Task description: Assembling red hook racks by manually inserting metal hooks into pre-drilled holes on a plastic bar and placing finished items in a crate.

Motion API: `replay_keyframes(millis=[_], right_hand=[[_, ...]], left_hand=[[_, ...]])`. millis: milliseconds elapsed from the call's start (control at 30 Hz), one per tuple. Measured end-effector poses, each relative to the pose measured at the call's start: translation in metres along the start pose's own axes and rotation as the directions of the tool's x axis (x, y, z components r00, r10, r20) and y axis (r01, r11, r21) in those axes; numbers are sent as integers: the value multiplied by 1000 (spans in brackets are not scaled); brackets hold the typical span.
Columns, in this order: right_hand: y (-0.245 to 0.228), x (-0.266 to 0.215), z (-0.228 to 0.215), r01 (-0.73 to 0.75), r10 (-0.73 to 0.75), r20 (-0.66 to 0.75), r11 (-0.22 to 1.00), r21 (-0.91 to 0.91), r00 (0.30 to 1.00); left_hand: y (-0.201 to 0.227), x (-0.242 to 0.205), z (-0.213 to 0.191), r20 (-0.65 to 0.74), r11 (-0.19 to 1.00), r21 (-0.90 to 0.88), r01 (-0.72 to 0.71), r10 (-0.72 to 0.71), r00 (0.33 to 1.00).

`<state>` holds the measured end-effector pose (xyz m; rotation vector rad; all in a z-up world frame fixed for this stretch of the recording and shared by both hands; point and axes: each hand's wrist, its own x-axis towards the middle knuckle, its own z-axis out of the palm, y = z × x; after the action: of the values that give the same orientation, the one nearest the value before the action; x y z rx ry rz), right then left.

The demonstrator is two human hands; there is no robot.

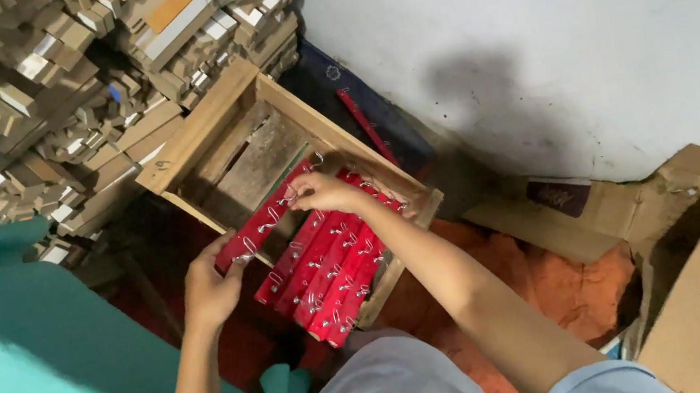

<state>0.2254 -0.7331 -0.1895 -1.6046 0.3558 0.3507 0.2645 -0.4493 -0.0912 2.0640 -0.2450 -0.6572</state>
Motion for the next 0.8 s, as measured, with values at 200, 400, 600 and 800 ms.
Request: replay_keyframes(millis=[200,400,600,800], right_hand=[[83,62,-7,3,-22,-162,993,-115,987],[161,105,-2,-155,76,-166,828,-539,983],[174,104,11,-282,245,-156,652,-704,957],[94,52,17,-329,286,-182,637,-697,941]], left_hand=[[-44,37,29,43,995,-80,59,-56,998],[-92,51,52,89,976,-151,155,-142,986],[-137,32,58,111,948,-225,223,-203,973],[-174,17,95,109,893,-378,245,-220,970]])
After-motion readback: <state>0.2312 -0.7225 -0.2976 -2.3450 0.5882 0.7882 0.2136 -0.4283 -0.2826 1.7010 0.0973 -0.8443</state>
